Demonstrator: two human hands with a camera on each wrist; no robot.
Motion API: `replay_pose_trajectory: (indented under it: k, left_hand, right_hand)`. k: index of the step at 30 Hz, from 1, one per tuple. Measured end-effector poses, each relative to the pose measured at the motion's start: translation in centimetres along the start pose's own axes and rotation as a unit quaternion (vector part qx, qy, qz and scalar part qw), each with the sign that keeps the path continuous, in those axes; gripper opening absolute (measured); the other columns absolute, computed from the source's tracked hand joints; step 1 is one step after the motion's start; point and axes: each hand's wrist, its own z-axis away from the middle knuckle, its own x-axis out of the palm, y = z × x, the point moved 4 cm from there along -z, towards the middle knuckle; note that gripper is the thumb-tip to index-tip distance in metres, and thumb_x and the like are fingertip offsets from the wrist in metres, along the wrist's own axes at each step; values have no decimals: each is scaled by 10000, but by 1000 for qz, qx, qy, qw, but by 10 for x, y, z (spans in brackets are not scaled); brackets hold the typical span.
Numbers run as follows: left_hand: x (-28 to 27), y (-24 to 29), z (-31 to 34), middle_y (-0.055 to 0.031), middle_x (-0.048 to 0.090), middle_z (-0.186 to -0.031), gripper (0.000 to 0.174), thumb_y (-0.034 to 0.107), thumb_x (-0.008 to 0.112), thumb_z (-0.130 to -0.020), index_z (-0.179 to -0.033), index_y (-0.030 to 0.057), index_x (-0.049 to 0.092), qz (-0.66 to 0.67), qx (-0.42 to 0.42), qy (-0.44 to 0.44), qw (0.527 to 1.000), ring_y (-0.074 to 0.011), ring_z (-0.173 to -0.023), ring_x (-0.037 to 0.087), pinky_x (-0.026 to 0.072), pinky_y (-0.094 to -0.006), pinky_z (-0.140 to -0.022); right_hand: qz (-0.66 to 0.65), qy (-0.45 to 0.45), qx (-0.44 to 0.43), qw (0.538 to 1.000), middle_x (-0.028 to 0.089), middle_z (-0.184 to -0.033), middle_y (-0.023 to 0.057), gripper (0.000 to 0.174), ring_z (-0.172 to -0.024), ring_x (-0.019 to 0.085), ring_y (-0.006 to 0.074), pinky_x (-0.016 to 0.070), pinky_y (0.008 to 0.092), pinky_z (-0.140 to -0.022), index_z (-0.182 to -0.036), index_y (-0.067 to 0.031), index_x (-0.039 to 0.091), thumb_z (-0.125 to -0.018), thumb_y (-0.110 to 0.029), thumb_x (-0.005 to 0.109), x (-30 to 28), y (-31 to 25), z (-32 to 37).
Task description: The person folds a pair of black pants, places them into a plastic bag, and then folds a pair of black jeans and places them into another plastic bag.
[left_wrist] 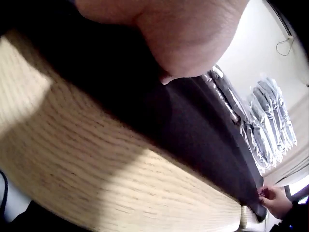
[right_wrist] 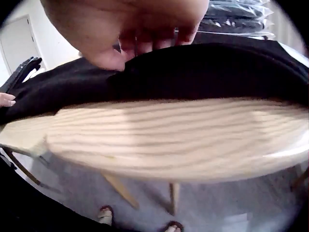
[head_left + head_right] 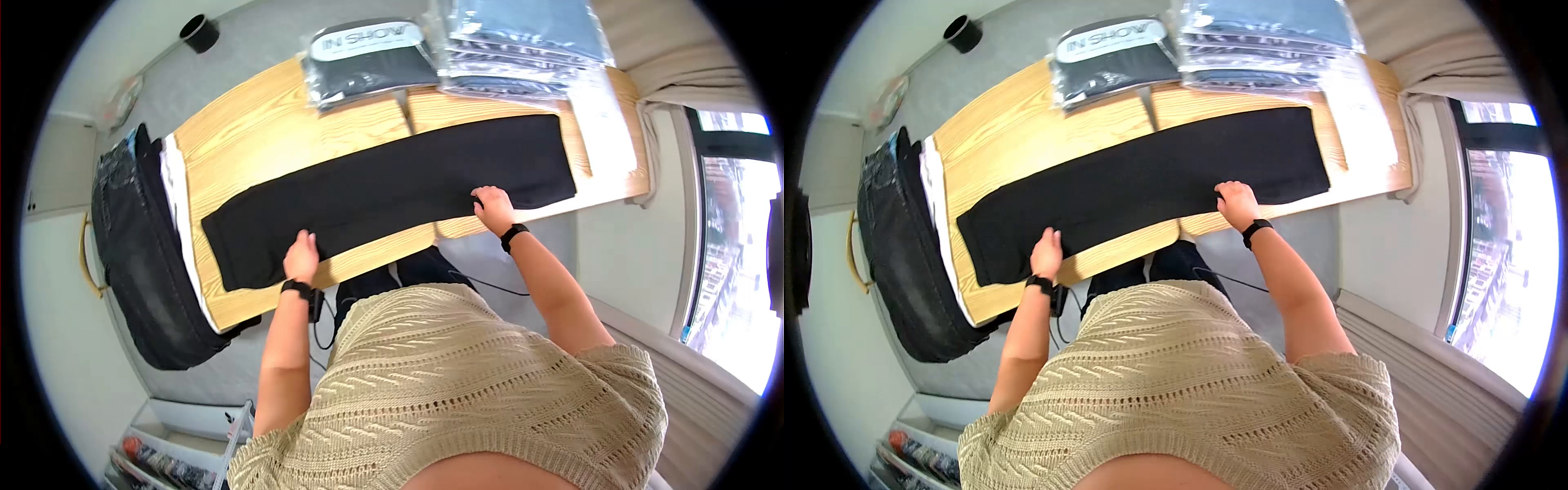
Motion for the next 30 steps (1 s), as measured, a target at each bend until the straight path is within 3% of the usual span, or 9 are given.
replay_pose_trajectory:
  k: [6,11,14,17,19,22,25,27,30]
  left_hand:
    - [16,-5,-1,-261,632,-916,309,337,392,-963,-1093,83,511,-28,-56,40,997,-457,-888,590,467,-541,-738]
    - [21,-9,-6,-256,622,-1013,366,347,376,-970,-1172,68,499,-32,-88,44,995,-447,-980,567,455,-507,-821]
    - [26,-18,-8,-198,585,-1183,446,394,349,-976,-1294,102,461,-64,-148,27,986,-381,-1099,542,426,-449,-920]
    - [28,-23,-9,-189,563,-1225,461,404,355,-975,-1301,96,460,-61,-165,28,984,-372,-1136,520,414,-428,-941]
    - [32,-34,-11,-188,552,-1242,463,404,363,-974,-1298,90,463,-50,-166,35,984,-372,-1151,508,410,-418,-950]
    - [35,-49,-14,-223,529,-1258,468,358,406,-972,-1290,19,461,-5,-137,26,990,-378,-1175,485,395,-394,-978]
    - [33,-66,-11,-238,528,-1249,461,348,412,-972,-1258,-6,483,6,-114,41,993,-386,-1169,484,400,-396,-973]
    - [31,-68,-9,-241,535,-1233,452,347,416,-971,-1235,-11,496,31,-127,28,991,-395,-1156,489,405,-401,-966]
    - [27,-61,-8,-246,550,-1199,442,356,422,-966,-1207,-4,512,25,-125,14,992,-409,-1131,498,415,-415,-950]
  right_hand:
    - [4,19,4,1000,561,-1133,103,425,-1131,500,269,368,400,-1004,-1061,-64,573,-642,-33,630,-40,98,46]
    - [127,16,76,989,499,-1293,59,533,-1267,413,220,295,402,-1073,-1211,-104,531,-692,-3,594,-42,195,77]
    - [129,27,113,985,475,-1341,21,600,-1287,395,205,286,393,-1079,-1257,-145,515,-682,7,593,-48,232,83]
    - [20,62,84,994,562,-1253,24,573,-1241,452,239,333,403,-1051,-1161,-131,595,-622,64,601,-62,261,79]
    - [-76,64,75,992,617,-1175,42,416,-1174,516,263,371,400,-1024,-1038,-89,657,-646,50,630,-67,282,73]
    - [-268,32,201,942,633,-1149,112,291,-1153,536,267,412,335,-981,-1008,-52,687,-723,-1,661,-76,317,66]
    - [-405,15,313,859,676,-965,114,283,-950,606,193,448,282,-877,-1020,18,672,-766,-105,694,-98,326,55]
    - [-416,5,313,854,673,-900,100,308,-840,600,158,456,267,-806,-998,52,665,-782,-163,705,-106,321,47]
    - [-274,-53,310,909,642,-721,95,299,-674,559,146,445,296,-641,-913,38,671,-791,-232,716,-85,334,40]
